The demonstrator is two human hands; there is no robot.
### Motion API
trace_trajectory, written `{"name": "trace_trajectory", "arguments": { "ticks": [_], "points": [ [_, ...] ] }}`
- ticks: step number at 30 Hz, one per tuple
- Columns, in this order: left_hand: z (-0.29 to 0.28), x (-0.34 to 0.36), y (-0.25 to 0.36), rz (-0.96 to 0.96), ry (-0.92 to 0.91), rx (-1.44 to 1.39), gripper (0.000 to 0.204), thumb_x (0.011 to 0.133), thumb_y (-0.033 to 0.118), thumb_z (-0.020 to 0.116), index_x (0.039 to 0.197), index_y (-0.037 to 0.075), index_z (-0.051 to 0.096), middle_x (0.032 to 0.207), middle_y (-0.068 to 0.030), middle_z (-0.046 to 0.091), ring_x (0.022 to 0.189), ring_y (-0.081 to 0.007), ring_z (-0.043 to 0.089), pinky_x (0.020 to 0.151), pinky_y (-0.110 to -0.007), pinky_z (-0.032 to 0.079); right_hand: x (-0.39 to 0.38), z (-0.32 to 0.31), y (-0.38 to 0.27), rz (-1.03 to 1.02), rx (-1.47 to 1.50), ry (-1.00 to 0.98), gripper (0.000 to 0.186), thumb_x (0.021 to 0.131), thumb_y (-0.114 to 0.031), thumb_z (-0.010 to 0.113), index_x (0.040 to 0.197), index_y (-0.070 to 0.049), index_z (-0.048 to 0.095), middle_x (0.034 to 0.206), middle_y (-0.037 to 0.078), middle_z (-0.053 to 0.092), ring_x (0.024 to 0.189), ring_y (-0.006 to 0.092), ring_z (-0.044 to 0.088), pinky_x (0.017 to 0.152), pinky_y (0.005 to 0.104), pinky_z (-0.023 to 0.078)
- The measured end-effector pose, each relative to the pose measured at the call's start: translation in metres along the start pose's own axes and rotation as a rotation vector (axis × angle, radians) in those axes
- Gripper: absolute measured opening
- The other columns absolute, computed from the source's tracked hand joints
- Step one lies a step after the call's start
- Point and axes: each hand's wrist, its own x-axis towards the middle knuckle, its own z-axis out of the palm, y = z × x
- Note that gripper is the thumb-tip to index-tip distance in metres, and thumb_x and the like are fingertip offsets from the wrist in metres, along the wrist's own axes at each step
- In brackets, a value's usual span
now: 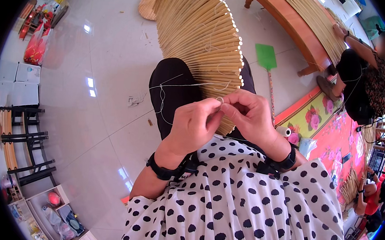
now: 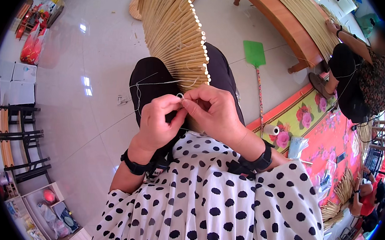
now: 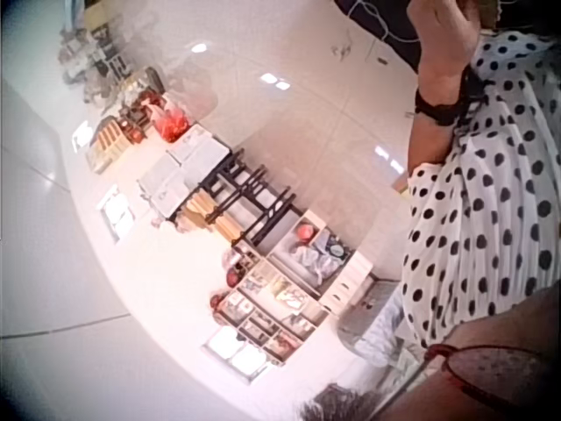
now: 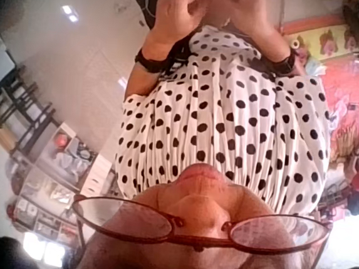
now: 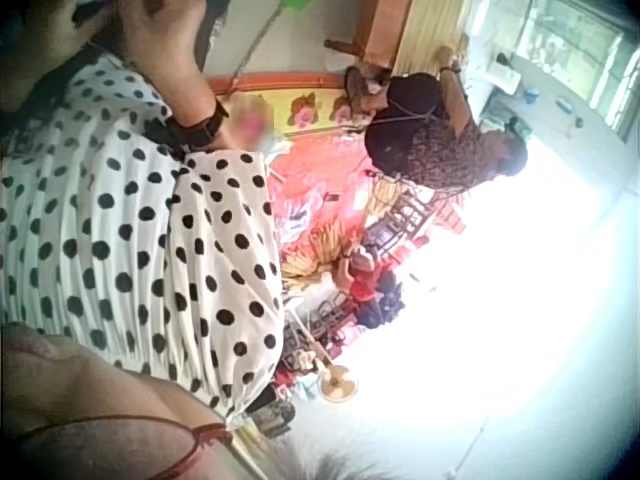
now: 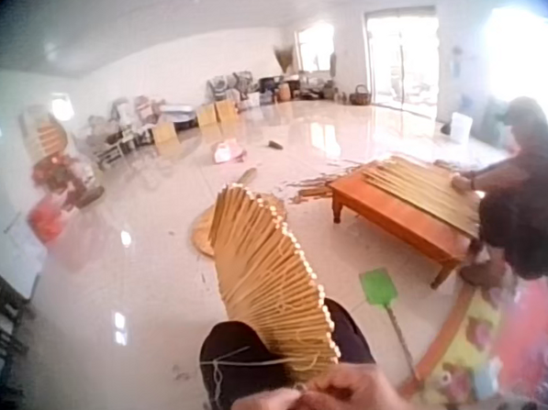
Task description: The person sews together a circular reed mat using a needle and thread, occasionally using scissors to cut the thread.
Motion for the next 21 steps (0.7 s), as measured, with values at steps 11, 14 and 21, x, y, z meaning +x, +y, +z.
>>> {"name": "trace_trajectory", "arguments": {
  "ticks": [11,14,21],
  "points": [
    [-0.027,0.012,0.005,-0.239,-0.223,-0.054,0.011,0.081,-0.005,0.066,0.089,0.001,0.064,0.076,-0.0075,0.066,0.066,-0.0162,0.065,0.060,-0.024,0.050,-0.002,-0.011,0.009,0.170,0.246,-0.260,0.013,0.090,-0.008,0.065,0.093,0.004,0.066,0.081,-0.002,0.062,0.070,0.0012,0.053,0.060,0.0184,0.044],
    [-0.023,0.012,0.004,-0.200,-0.176,-0.053,0.013,0.079,-0.005,0.067,0.090,0.002,0.063,0.076,-0.0086,0.064,0.062,-0.0209,0.063,0.056,-0.027,0.049,-0.002,-0.010,0.009,0.191,0.211,-0.285,0.012,0.090,-0.008,0.065,0.092,0.004,0.066,0.080,-0.002,0.062,0.070,0.0012,0.052,0.059,0.0183,0.044],
    [-0.028,0.020,0.008,-0.044,-0.054,0.109,0.020,0.073,-0.005,0.070,0.090,0.004,0.065,0.096,-0.0096,0.061,0.060,-0.0179,0.061,0.053,-0.027,0.049,-0.003,-0.008,0.009,0.228,0.253,-0.279,0.011,0.090,-0.008,0.064,0.092,0.003,0.064,0.079,-0.003,0.060,0.069,0.0008,0.051,0.059,0.0178,0.043]
  ]
}}
